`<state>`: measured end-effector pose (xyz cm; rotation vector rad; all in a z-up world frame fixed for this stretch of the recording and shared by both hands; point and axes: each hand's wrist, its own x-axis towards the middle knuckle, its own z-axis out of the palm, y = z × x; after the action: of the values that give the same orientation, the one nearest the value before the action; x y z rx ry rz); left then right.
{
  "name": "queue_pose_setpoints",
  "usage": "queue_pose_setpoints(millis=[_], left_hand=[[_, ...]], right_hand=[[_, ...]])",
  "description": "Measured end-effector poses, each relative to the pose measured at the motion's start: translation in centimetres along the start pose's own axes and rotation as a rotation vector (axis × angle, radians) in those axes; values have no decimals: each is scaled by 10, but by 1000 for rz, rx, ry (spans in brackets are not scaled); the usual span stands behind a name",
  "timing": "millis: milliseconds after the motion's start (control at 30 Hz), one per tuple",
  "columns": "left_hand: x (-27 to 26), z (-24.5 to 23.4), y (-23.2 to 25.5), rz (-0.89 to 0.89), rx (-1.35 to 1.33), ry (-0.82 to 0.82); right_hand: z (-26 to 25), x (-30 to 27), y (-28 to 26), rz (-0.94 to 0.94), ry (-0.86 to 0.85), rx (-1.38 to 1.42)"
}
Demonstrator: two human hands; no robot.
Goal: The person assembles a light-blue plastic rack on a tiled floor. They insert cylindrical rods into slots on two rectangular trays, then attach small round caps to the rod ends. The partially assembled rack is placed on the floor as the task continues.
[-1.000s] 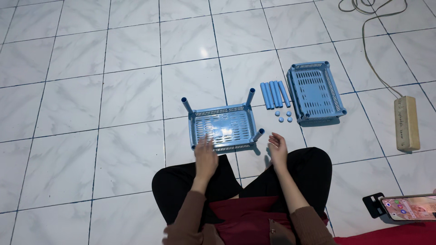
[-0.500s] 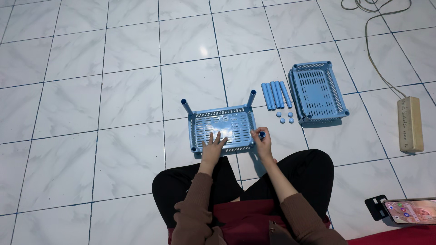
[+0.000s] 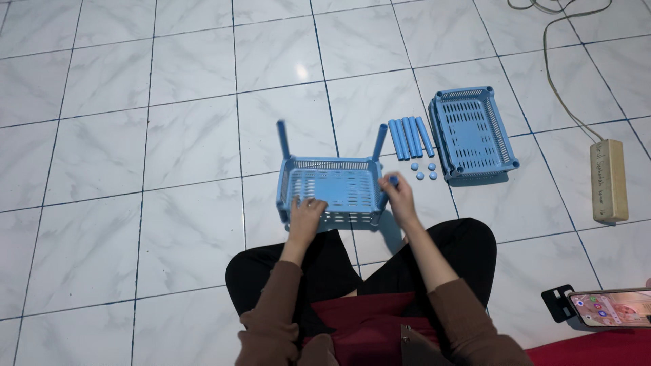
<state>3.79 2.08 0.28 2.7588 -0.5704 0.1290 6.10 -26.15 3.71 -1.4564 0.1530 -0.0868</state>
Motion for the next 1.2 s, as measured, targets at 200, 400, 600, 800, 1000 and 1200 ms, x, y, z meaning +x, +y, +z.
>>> queue_pose_setpoints(millis=[200,400,600,800,1000,1200], left_hand=[[30,-84,6,1,66,385],[16,-114,27,-74,-84,533],[-32,-100,38,-62,-307,327],[-39,-87,49,-27,-321,178],[-36,-76,49,6,-312,158],[-31,-69,37,25,-238,236]], right_hand=[[16,10,-46,125,-111,619],[26,-5,-26,210,-13,894],[24,-18,26,270,75,1182],[24,-43,54,429,245,1137],[9,-68,25,-133,335,-153],[6,-72,-24,-894,30,-1160]])
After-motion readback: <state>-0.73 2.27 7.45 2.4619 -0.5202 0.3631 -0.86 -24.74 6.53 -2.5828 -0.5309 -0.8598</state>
